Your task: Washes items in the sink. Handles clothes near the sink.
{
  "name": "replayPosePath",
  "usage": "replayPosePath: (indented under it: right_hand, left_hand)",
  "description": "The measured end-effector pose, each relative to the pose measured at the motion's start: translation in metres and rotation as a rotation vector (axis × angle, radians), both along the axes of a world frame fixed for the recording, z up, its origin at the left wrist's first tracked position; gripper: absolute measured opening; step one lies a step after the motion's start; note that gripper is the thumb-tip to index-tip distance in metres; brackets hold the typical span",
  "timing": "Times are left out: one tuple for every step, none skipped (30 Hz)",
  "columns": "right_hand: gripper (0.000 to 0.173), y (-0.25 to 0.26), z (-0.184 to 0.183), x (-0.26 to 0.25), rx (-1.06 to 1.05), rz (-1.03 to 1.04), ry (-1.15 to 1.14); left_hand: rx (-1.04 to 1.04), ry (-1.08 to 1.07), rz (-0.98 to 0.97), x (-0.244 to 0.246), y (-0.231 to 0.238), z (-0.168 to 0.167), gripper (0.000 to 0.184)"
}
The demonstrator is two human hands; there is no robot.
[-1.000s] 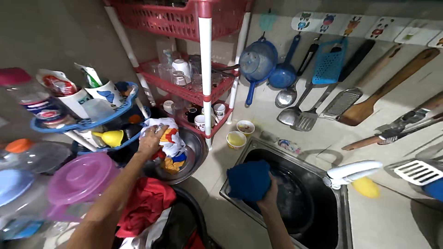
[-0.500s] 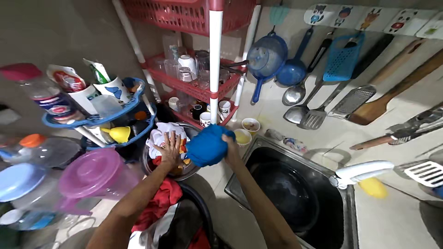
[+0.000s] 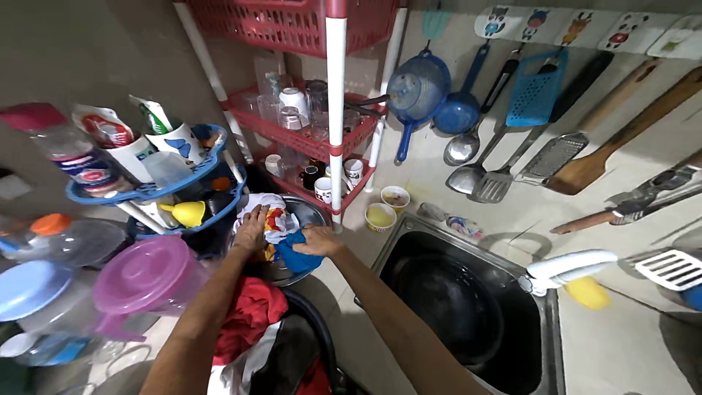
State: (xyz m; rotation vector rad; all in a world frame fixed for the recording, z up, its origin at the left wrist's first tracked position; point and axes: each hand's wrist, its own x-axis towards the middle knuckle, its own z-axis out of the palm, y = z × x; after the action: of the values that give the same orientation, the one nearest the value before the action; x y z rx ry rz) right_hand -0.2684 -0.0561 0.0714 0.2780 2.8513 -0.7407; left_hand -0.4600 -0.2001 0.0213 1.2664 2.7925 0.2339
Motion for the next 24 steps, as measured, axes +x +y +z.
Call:
replayPosePath:
  right_hand:
    - [0.056, -0.005, -0.005, -0.004, 0.024, -0.016, -0.016]
    - [0.057, -0.01, -0.013, -0.009, 0.047, -0.025, -0.024]
    - [0.058, -0.015, -0.022, -0.014, 0.061, -0.028, -0.018]
    - [0.057, -0.019, -0.029, -0.018, 0.065, -0.024, -0.005]
    - [0.057, -0.023, -0.034, -0.02, 0.071, -0.013, 0.013]
    - [0.056, -0.027, -0.038, -0.02, 0.078, 0.001, 0.034]
    - [0.054, -0.03, -0.04, -0.019, 0.083, 0.015, 0.057]
    - [0.053, -0.034, -0.041, -0.017, 0.084, 0.021, 0.082]
    - [0.053, -0.038, -0.041, -0.014, 0.081, 0.016, 0.106]
    - [0.054, -0.042, -0.043, -0.01, 0.07, 0.0, 0.129]
    - [0.057, -0.046, -0.046, -0.005, 0.057, -0.024, 0.172]
    - [0.065, -0.049, -0.048, 0.002, 0.041, -0.052, 0.219]
    - [0.077, -0.051, -0.048, 0.012, 0.027, -0.081, 0.263]
    - [0.088, -0.052, -0.046, 0.025, 0.014, -0.109, 0.298]
    - [0.093, -0.051, -0.042, 0.041, 0.001, -0.136, 0.331]
    - [0.094, -0.047, -0.037, 0.061, -0.022, -0.16, 0.36]
    - [0.089, -0.041, -0.035, 0.084, -0.038, -0.185, 0.419]
    - [0.083, -0.033, -0.035, 0.107, -0.049, -0.212, 0.469]
    - [0.076, -0.022, -0.037, 0.131, -0.052, -0.242, 0.504]
    - [0.071, -0.01, -0.039, 0.154, -0.054, -0.273, 0.483]
    - [0.067, 0.001, -0.044, 0.178, -0.049, -0.31, 0.445]
    - [0.063, 0.011, -0.048, 0.201, -0.065, -0.359, 0.373]
    - [0.06, 0.019, -0.048, 0.225, -0.113, -0.399, 0.26]
    - [0.055, 0.025, -0.048, 0.248, -0.167, -0.423, 0.147]
  left_hand:
    - [-0.001, -0.007, 0.003, -0.001, 0.001, 0.0, 0.108]
    - [-0.003, -0.006, 0.004, -0.001, 0.002, -0.001, 0.108]
    - [-0.006, -0.006, 0.008, 0.0, 0.003, -0.001, 0.108]
    - [-0.016, 0.001, 0.016, 0.001, 0.003, -0.001, 0.108]
    - [-0.026, 0.006, 0.027, 0.003, 0.004, -0.001, 0.107]
    - [-0.039, 0.004, 0.039, 0.005, 0.005, 0.0, 0.107]
    - [-0.047, 0.006, 0.046, 0.007, 0.005, -0.001, 0.107]
    - [-0.048, 0.009, 0.053, 0.009, 0.006, -0.001, 0.106]
    - [-0.044, 0.012, 0.061, 0.011, 0.006, -0.002, 0.106]
    - [-0.037, 0.019, 0.07, 0.013, 0.007, -0.004, 0.105]
    - [-0.027, 0.025, 0.076, 0.015, 0.008, -0.008, 0.102]
    - [-0.021, 0.027, 0.077, 0.017, 0.009, -0.01, 0.097]
    - [-0.029, 0.021, 0.073, 0.019, 0.01, -0.009, 0.092]
    - [-0.043, 0.0, 0.057, 0.021, 0.01, -0.005, 0.091]
    - [-0.076, -0.046, 0.03, 0.024, 0.008, 0.005, 0.095]
    - [-0.114, -0.094, -0.006, 0.026, 0.005, 0.015, 0.101]
    - [-0.131, -0.124, -0.04, 0.03, 0.0, 0.026, 0.105]
    - [-0.14, -0.132, -0.06, 0.035, -0.006, 0.036, 0.103]
    - [-0.13, -0.115, -0.068, 0.041, -0.014, 0.044, 0.094]
    - [-0.109, -0.095, -0.074, 0.051, -0.023, 0.054, 0.082]
    - [-0.079, -0.082, -0.088, 0.065, -0.031, 0.065, 0.075]
    - [-0.028, -0.08, -0.119, 0.079, -0.038, 0.075, 0.069]
    - [0.003, -0.086, -0.151, 0.093, -0.045, 0.084, 0.064]
    - [-0.008, -0.112, -0.167, 0.108, -0.052, 0.095, 0.061]
